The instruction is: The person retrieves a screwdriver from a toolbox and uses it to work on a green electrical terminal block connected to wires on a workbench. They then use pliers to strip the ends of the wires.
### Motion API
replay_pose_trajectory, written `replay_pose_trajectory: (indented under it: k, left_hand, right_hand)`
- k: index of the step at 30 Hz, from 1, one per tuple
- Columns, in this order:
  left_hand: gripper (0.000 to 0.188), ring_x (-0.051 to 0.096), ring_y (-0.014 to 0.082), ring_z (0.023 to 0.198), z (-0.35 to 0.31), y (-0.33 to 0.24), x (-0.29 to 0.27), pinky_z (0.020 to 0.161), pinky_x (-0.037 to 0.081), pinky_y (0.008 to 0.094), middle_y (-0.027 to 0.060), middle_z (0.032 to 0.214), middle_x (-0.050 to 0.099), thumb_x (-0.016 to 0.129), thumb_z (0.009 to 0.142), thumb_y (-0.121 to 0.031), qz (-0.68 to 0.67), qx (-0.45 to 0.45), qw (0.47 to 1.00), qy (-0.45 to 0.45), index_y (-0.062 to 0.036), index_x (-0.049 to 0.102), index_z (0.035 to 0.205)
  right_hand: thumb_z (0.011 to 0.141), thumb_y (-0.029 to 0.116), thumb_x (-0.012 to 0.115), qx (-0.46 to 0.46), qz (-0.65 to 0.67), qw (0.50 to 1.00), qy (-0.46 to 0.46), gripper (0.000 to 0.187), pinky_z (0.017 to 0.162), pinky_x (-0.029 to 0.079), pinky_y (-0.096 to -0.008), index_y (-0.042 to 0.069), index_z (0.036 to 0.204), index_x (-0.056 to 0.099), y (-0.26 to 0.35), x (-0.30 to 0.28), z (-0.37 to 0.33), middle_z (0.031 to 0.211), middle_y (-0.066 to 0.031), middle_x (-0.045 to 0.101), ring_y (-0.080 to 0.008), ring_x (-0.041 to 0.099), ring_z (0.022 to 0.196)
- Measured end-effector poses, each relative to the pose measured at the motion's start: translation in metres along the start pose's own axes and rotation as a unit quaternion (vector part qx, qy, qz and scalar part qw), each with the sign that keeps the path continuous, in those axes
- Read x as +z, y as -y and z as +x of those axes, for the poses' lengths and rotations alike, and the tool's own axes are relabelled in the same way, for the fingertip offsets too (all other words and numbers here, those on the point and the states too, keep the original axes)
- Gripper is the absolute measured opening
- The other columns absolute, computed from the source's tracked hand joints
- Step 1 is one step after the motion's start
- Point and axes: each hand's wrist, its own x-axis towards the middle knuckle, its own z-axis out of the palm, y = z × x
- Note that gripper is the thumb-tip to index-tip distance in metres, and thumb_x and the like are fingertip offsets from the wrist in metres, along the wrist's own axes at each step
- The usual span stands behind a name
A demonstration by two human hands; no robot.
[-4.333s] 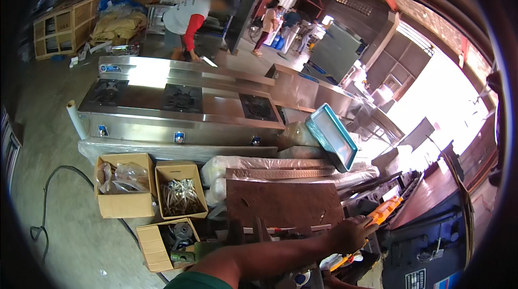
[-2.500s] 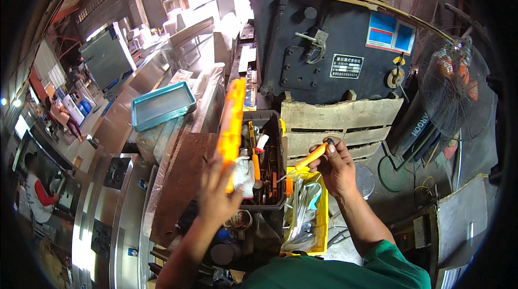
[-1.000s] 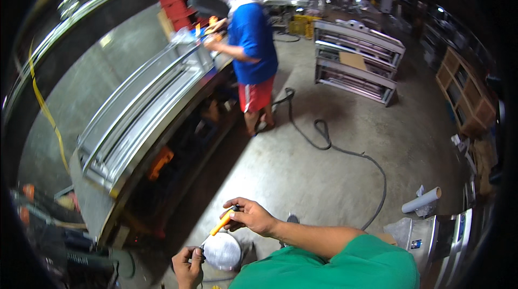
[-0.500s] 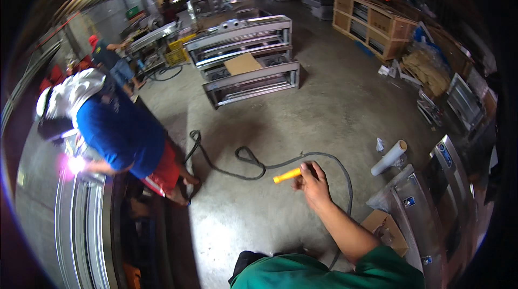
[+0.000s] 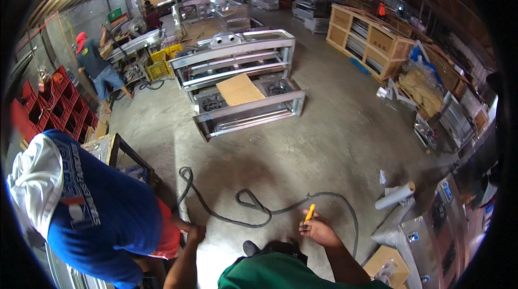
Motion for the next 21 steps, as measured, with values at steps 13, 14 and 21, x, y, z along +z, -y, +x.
replay_pose_trajectory:
  k: [13, 14, 21]
  left_hand:
    - [0.052, 0.068, 0.0372, 0.089, 0.424, 0.258, -0.096, 0.078, 0.053, 0.0418, 0.021, 0.093, 0.07, 0.071, 0.08, -0.03, -0.328, -0.325, 0.883, 0.088, -0.0039, 0.056, 0.123]
    - [0.05, 0.066, 0.0403, 0.091, 0.419, 0.287, -0.069, 0.08, 0.052, 0.0436, 0.0234, 0.092, 0.069, 0.071, 0.08, -0.033, -0.29, -0.357, 0.883, 0.088, -0.0029, 0.06, 0.117]
    - [0.023, 0.068, 0.0315, 0.08, 0.275, 0.364, 0.028, 0.073, 0.053, 0.0452, 0.0173, 0.089, 0.07, 0.063, 0.078, -0.022, -0.398, -0.59, 0.628, 0.315, -0.0067, 0.072, 0.091]
  right_hand:
    - [0.101, 0.043, 0.04, 0.039, -0.224, 0.968, -0.105, 0.04, 0.043, 0.038, -0.03, 0.008, 0.114, 0.054, 0.043, 0.082, 0.395, 0.059, -0.002, 0.045, -0.013, 0.042, 0.045]
    - [0.101, 0.039, 0.043, 0.022, -0.271, 0.957, -0.104, 0.038, 0.045, 0.042, -0.0301, 0.007, 0.119, 0.053, 0.053, 0.1, 0.448, 0.061, -0.0036, 0.049, -0.0143, 0.047, 0.047]
    - [0.098, 0.028, 0.055, -0.177, -0.511, 0.834, 0.11, 0.027, 0.059, 0.042, -0.0256, 0.006, 0.114, 0.056, 0.194, 0.342, 0.765, 0.076, 0.0014, 0.052, -0.0073, 0.047, 0.065]
